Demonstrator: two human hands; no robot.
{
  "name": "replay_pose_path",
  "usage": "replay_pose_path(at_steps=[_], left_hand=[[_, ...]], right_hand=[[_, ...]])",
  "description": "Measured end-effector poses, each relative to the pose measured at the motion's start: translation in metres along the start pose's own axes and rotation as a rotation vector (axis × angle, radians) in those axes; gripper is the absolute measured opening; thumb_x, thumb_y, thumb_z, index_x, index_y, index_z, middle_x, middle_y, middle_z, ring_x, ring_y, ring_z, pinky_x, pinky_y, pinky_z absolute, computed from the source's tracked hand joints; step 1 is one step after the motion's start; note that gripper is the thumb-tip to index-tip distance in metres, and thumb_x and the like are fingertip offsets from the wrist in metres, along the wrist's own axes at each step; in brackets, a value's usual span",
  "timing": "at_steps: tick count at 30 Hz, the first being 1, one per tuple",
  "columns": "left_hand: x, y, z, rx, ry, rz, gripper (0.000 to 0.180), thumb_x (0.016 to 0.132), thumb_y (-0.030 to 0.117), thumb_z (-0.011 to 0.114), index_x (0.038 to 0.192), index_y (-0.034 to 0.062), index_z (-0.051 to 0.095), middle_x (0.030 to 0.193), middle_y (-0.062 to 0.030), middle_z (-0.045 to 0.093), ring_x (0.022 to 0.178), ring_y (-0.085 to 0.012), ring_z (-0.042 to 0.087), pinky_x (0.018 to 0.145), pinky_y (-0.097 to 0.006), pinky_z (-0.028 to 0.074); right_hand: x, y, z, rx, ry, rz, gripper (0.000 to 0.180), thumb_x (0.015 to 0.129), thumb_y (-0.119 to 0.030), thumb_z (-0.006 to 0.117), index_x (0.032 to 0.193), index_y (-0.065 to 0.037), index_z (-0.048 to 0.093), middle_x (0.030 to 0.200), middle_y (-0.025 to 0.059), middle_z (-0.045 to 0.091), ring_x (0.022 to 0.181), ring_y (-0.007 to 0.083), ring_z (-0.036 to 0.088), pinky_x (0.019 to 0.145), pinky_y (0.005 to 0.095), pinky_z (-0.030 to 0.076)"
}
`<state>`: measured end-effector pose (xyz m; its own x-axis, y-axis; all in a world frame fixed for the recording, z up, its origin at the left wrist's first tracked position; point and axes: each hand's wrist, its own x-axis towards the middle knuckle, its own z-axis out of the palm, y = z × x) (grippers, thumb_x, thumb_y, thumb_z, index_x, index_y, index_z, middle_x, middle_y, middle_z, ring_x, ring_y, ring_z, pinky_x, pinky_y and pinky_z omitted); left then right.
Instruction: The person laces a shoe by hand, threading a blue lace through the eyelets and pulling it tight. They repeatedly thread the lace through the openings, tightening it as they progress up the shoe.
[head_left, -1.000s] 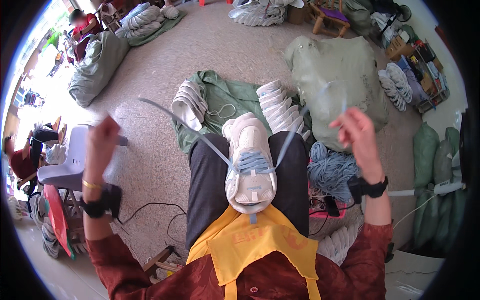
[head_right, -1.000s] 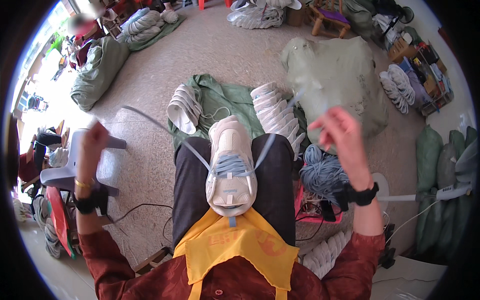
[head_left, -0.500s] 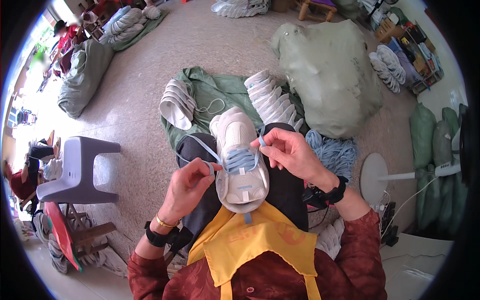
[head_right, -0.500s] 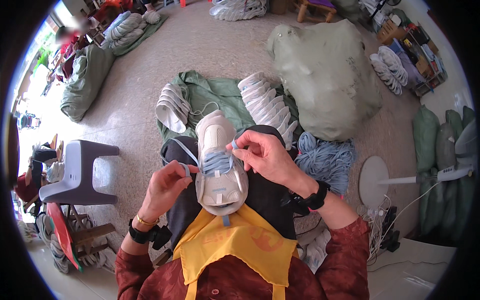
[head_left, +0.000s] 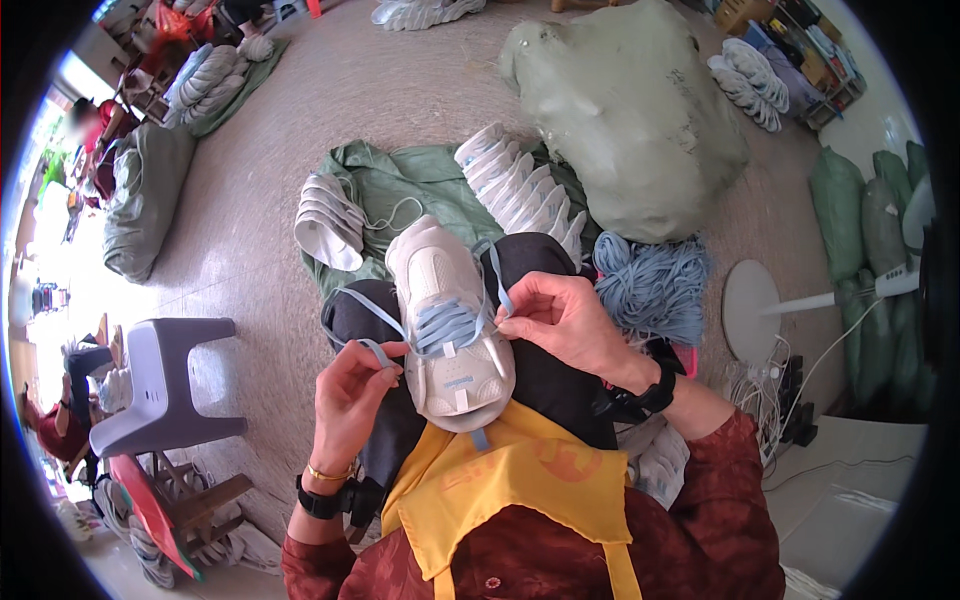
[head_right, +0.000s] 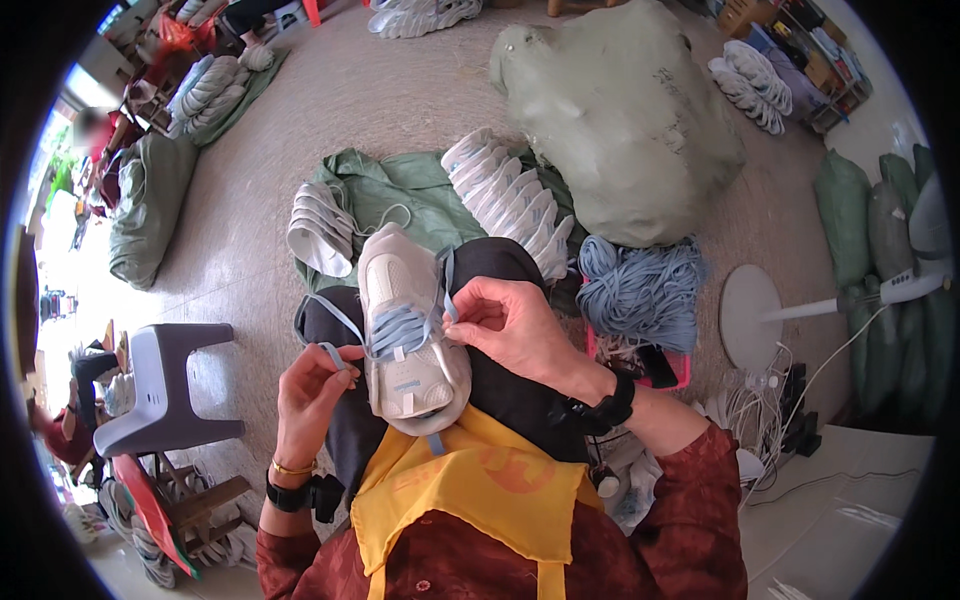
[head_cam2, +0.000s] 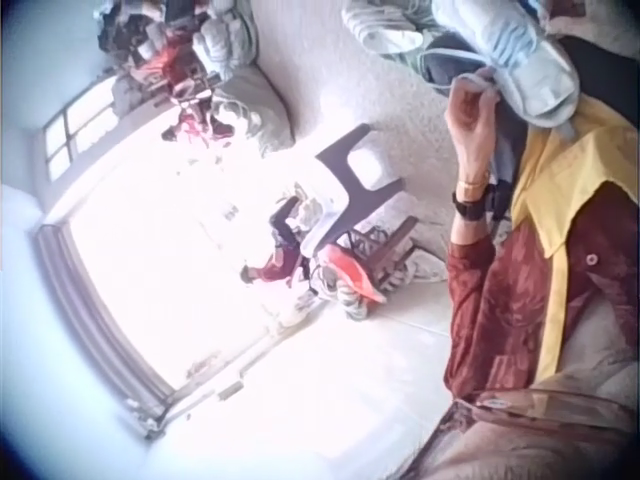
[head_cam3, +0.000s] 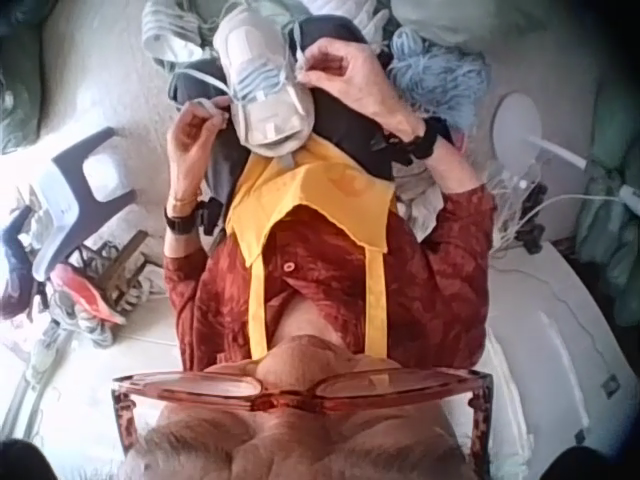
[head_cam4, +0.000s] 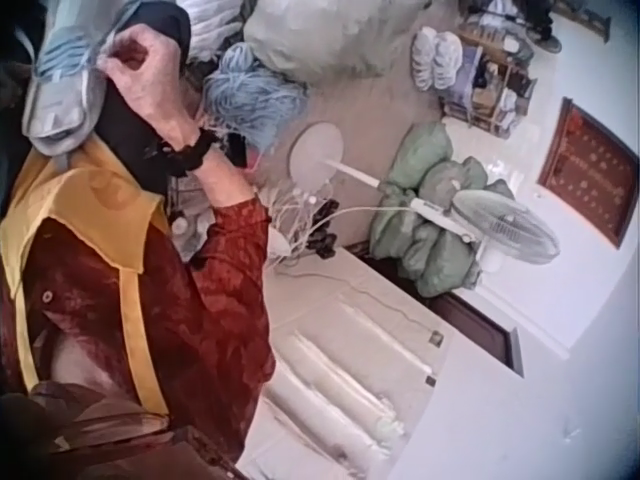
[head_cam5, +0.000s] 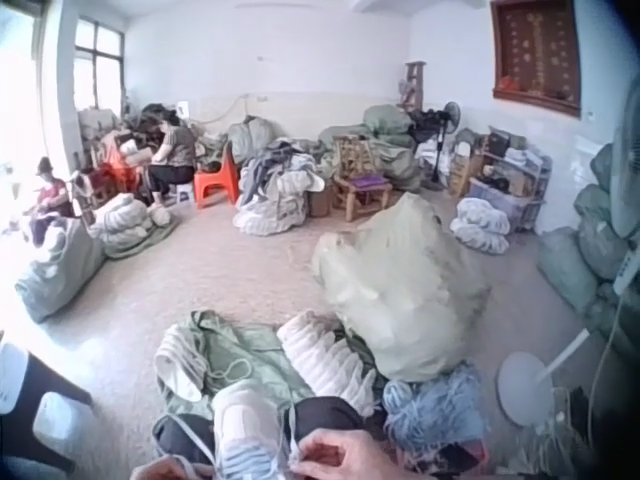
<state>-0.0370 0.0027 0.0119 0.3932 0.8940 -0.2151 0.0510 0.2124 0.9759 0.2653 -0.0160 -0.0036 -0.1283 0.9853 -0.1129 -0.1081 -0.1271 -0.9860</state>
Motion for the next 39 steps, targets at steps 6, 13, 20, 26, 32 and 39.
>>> replay_pose_path(at_steps=[6,13,20,26,32,39], left_hand=[[0.0,-0.001,-0.001,-0.016,0.001,-0.001,0.007,0.1,-0.006,0.06,0.101,0.0007,0.058,0.127,-0.0151,0.07,0.102,-0.013,0.066,0.092,-0.029,0.054],[0.002,-0.001,0.002,-0.005,0.023,0.01,0.007,0.1,-0.004,0.061,0.101,0.0009,0.057,0.125,-0.0156,0.07,0.101,-0.0135,0.067,0.092,-0.03,0.055],[0.003,-0.009,0.004,-0.071,0.031,0.027,0.006,0.101,-0.004,0.062,0.101,0.0012,0.058,0.125,-0.0151,0.069,0.101,-0.0134,0.067,0.092,-0.03,0.056],[0.002,-0.01,0.006,-0.071,0.056,0.044,0.008,0.099,-0.004,0.062,0.1,0.003,0.058,0.122,-0.015,0.07,0.098,-0.0132,0.067,0.089,-0.029,0.055],[0.002,-0.011,0.007,-0.093,0.051,0.037,0.008,0.099,-0.004,0.062,0.1,0.003,0.058,0.121,-0.0148,0.069,0.097,-0.0132,0.067,0.089,-0.029,0.055],[0.003,-0.01,0.003,-0.084,0.023,0.035,0.009,0.1,-0.005,0.062,0.1,0.0024,0.056,0.122,-0.0139,0.068,0.1,-0.0135,0.067,0.091,-0.029,0.055]], right_hand=[[-0.001,0.003,-0.001,-0.047,0.02,0.025,0.01,0.095,0.0,0.074,0.102,0.0,0.067,0.097,0.001,0.072,0.092,0.005,0.068,0.084,0.0233,0.059],[-0.005,-0.001,0.002,-0.21,0.031,-0.113,0.013,0.093,-0.003,0.077,0.1,0.001,0.067,0.091,0.002,0.072,0.085,0.0049,0.068,0.077,0.0247,0.059],[-0.001,-0.018,0.009,-0.532,0.032,-0.34,0.013,0.09,0.001,0.076,0.097,0.002,0.065,0.087,0.0097,0.072,0.076,0.0126,0.072,0.07,0.0277,0.058],[-0.001,-0.015,0.014,-0.436,0.061,-0.265,0.014,0.088,0.004,0.073,0.098,0.003,0.064,0.083,0.0152,0.071,0.072,0.0225,0.073,0.065,0.0321,0.056],[-0.003,-0.018,0.015,-0.531,0.079,-0.296,0.01,0.089,0.003,0.073,0.094,0.004,0.065,0.08,0.014,0.071,0.07,0.0178,0.072,0.065,0.031,0.056],[0.002,-0.01,0.015,-0.398,0.051,-0.163,0.009,0.092,0.003,0.072,0.095,0.004,0.064,0.083,0.0099,0.071,0.075,0.0119,0.07,0.068,0.0296,0.058]])
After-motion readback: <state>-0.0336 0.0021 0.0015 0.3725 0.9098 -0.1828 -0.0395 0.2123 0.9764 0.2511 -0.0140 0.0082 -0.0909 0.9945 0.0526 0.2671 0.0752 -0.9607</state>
